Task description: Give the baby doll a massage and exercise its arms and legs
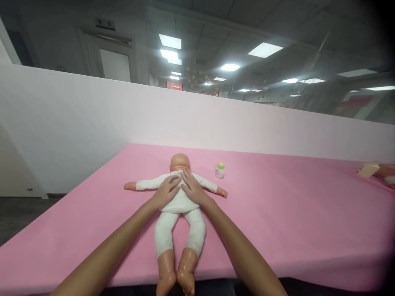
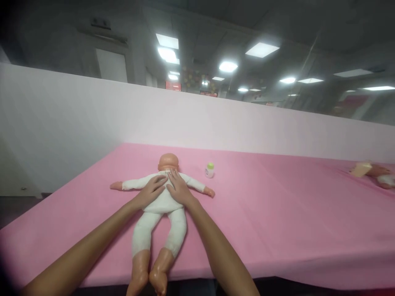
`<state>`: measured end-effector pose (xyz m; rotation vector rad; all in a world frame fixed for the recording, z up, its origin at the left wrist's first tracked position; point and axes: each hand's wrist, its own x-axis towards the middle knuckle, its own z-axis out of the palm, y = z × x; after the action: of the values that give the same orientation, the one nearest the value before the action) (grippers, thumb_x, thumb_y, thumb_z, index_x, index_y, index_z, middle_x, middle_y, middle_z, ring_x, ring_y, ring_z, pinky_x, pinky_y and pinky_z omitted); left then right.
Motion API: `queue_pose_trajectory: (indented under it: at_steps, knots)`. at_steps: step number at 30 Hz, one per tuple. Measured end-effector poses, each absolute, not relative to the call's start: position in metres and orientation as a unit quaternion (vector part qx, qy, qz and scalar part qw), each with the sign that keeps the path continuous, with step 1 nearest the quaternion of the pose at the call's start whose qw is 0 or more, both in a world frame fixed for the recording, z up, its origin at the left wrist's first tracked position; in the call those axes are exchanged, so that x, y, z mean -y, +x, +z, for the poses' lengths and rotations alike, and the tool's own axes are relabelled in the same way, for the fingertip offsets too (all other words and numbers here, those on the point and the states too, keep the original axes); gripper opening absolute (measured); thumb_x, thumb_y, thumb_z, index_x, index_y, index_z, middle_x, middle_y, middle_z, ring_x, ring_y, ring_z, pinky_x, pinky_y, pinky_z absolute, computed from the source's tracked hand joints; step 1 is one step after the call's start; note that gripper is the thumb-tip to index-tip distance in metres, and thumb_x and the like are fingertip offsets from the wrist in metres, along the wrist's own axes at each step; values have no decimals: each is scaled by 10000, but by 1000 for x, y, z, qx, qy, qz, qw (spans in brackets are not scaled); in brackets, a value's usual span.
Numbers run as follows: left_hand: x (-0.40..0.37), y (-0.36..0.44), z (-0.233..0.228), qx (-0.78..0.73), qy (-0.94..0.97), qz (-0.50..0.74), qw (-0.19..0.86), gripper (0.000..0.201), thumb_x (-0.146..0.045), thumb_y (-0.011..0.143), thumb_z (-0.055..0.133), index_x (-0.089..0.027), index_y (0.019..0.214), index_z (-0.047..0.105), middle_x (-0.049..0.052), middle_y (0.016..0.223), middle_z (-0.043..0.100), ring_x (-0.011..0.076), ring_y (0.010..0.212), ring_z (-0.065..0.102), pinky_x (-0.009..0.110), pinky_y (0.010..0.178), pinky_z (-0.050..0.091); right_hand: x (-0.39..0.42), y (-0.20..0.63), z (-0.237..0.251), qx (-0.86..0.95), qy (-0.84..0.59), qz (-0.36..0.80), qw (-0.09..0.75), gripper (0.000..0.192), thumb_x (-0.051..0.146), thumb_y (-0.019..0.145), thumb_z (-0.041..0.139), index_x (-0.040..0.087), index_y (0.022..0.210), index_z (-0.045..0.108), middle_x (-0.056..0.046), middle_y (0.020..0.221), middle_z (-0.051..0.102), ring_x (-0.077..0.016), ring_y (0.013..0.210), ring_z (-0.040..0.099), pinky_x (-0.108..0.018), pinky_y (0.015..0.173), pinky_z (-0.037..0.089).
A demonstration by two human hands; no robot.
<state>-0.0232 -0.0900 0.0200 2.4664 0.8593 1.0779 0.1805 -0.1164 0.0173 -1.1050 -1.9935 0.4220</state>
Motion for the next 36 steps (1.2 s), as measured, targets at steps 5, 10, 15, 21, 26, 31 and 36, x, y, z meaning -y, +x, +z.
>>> queue_pose_trajectory:
  at_steps: [5, 10, 15, 21, 26, 31, 36]
  knots:
    - [97, -22, 18, -309, 868, 340, 185, 475, -454, 1023, 485, -302, 1469, 548, 78, 1493, 516, 281, 1385, 483, 502, 1204, 366, 122, 183, 10, 775, -448, 220, 387, 678, 492, 1006, 526, 279, 1605, 290, -26, 1699, 133, -262, 1589, 72, -528, 1290, 119]
    - [99, -23, 22, -326, 863, 362, 133, 433, -408, 985, 550, -286, 1391, 637, 85, 1451, 571, 314, 1354, 518, 538, 1182, 393, 131, 181, 19, 753, -436, 214, 445, 515, 435, 986, 568, 280, 1476, 536, -40, 1624, 369, -264, 1556, 246, -516, 1269, 233]
    - [106, -23, 31, -333, 854, 378, 132, 348, -371, 965, 561, -269, 1246, 741, 52, 1340, 688, 305, 1326, 575, 511, 1157, 441, 142, 176, 25, 734, -431, 148, 503, 231, 266, 932, 610, 269, 1063, 800, -47, 1150, 774, -267, 1166, 688, -444, 1057, 510]
    - [107, -23, 34, -347, 839, 395, 140, 288, -363, 921, 605, -260, 1120, 786, 38, 1227, 748, 292, 1271, 621, 485, 1134, 466, 138, 169, 31, 690, -459, 90, 553, 144, 251, 872, 639, 220, 787, 751, -39, 820, 762, -214, 785, 685, -340, 778, 534]
    - [100, -24, 33, -333, 846, 393, 137, 325, -377, 929, 569, -231, 1139, 768, 71, 1315, 701, 302, 1263, 617, 484, 1124, 464, 187, 190, 68, 610, -442, 179, 633, 265, 435, 878, 652, 210, 745, 698, -58, 814, 732, -198, 763, 647, -310, 730, 515]
    - [93, -24, 33, -320, 844, 405, 146, 320, -391, 916, 564, -232, 1113, 760, 71, 1272, 713, 312, 1259, 600, 488, 1112, 457, 335, 241, 42, 707, -352, 491, 368, 591, 797, 719, 642, 223, 582, 651, -85, 664, 685, -198, 599, 632, -295, 576, 498]
    - [89, -23, 32, -308, 839, 419, 160, 291, -412, 910, 570, -249, 1067, 754, 59, 1225, 721, 305, 1214, 607, 480, 1085, 463, 423, 272, -79, 420, -736, 428, 314, 585, 761, 755, 535, 269, 445, 467, -23, 454, 464, -191, 445, 518, -334, 489, 416]
